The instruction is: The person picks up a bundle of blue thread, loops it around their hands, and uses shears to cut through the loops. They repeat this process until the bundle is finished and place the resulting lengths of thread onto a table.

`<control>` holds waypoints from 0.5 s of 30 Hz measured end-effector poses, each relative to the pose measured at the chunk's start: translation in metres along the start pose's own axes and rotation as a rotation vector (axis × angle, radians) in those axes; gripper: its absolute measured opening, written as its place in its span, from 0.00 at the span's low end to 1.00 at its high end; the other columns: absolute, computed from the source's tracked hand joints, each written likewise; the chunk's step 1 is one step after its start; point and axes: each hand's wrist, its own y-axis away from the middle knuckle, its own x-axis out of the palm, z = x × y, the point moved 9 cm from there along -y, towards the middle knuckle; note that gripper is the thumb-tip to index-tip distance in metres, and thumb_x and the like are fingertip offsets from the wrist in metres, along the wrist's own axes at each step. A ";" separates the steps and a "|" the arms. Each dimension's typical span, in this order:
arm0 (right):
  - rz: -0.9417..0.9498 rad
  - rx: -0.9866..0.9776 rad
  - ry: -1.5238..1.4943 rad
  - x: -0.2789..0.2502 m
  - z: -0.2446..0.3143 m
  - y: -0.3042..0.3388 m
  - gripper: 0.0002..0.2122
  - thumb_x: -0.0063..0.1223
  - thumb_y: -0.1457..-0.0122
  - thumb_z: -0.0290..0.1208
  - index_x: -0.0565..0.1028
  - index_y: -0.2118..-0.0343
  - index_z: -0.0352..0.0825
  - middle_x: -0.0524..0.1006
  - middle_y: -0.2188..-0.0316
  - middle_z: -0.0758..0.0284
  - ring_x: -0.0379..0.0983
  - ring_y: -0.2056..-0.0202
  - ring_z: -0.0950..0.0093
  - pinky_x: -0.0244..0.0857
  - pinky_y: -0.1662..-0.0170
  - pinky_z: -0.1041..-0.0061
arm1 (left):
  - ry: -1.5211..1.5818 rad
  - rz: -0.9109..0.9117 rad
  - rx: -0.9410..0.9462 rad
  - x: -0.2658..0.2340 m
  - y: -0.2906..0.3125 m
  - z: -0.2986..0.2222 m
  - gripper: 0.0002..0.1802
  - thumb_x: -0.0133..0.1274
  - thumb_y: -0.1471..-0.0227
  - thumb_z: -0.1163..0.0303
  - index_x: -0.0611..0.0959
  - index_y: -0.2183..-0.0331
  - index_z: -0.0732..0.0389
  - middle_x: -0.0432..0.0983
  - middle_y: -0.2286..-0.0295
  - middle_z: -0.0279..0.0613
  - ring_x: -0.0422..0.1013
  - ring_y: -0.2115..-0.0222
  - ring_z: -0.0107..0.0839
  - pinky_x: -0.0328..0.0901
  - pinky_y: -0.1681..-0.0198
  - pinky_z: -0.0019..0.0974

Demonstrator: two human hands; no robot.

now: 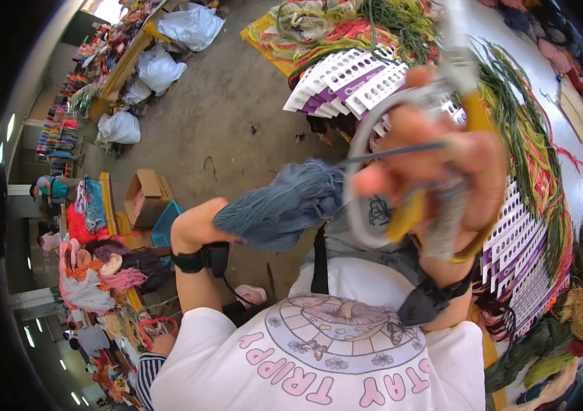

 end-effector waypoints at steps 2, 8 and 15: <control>0.062 -0.109 -0.086 0.006 0.024 -0.001 0.20 0.46 0.51 0.25 0.57 0.54 0.32 0.61 0.76 0.72 0.58 0.79 0.86 0.69 0.57 0.59 | 0.338 0.093 -0.632 0.004 -0.015 0.023 0.16 0.61 0.67 0.74 0.77 0.70 0.64 0.72 0.81 0.37 0.67 0.82 0.25 0.62 0.77 0.30; -0.265 -0.135 0.636 -0.031 0.017 0.019 0.17 0.49 0.54 0.26 0.64 0.59 0.31 0.63 0.79 0.73 0.60 0.80 0.84 0.73 0.71 0.75 | 1.035 -0.701 -0.393 -0.017 -0.031 0.046 0.13 0.41 0.49 0.61 0.71 0.80 0.58 0.58 0.90 0.28 0.52 0.92 0.19 0.55 0.82 0.28; -0.378 0.180 1.467 -0.092 -0.032 0.010 0.17 0.53 0.57 0.20 0.65 0.61 0.33 0.70 0.79 0.72 0.64 0.76 0.86 0.59 0.73 0.85 | 1.770 -0.621 0.416 -0.022 -0.052 0.027 0.24 0.36 0.47 0.59 0.67 0.54 0.65 0.66 0.56 0.50 0.64 0.56 0.46 0.60 0.52 0.50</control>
